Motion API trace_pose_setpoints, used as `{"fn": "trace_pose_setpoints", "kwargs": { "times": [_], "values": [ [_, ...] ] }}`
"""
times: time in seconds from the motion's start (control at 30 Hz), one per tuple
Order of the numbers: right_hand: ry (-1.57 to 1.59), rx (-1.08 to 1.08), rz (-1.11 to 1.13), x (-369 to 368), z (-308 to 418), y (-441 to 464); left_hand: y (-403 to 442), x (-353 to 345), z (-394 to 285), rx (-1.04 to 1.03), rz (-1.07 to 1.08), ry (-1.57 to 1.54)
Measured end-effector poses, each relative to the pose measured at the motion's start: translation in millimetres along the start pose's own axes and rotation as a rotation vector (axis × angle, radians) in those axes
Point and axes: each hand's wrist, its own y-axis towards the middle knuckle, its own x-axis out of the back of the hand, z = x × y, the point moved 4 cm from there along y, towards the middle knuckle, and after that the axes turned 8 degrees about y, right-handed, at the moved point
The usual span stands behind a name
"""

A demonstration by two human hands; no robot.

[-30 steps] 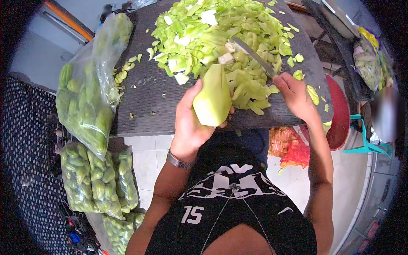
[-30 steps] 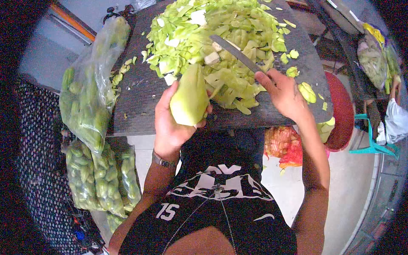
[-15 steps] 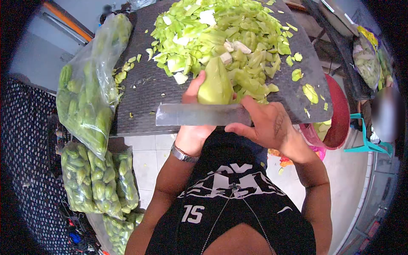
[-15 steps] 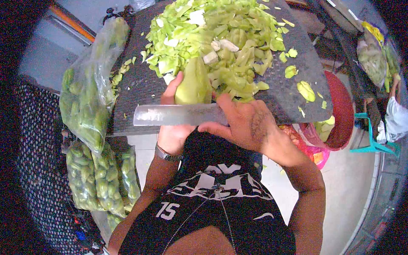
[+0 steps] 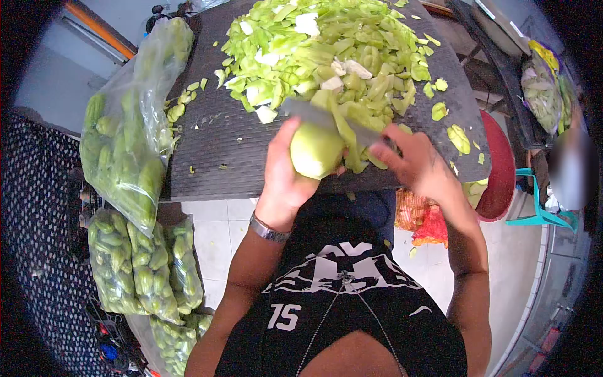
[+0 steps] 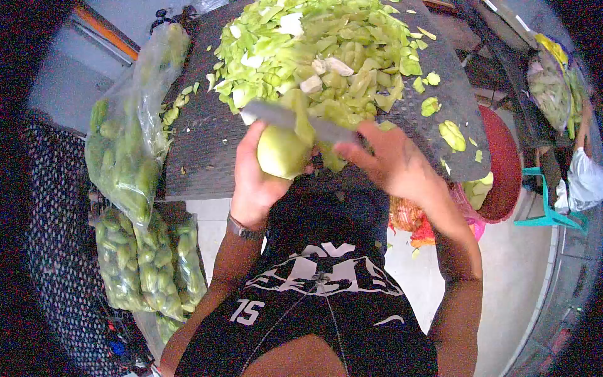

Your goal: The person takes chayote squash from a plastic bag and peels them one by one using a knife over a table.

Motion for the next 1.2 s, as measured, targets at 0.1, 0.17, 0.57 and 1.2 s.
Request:
{"fn": "trace_pose_setpoints", "kwargs": {
  "times": [0.1, 0.17, 0.57, 1.2],
  "values": [
    [-0.168, 0.069, 0.032, -9.3, 19.5, -3.9, 4.9, 2.2, 7.5, 0.011, 0.000, 0.009],
    [-0.193, 0.125, 0.037, -11.2, 24.6, -4.5, 6.2, 0.3, 8.1, -0.003, 0.042, 0.040],
    [-0.025, -0.135, -0.228, 38.4, -67.0, 28.4, -19.5, -14.1, 6.9, 0.023, 0.123, 0.075],
    [-0.235, 0.185, -0.041, -18.0, 26.3, 6.5, -6.0, 4.9, 6.5, -0.049, 0.005, -0.054]
  ]
}}
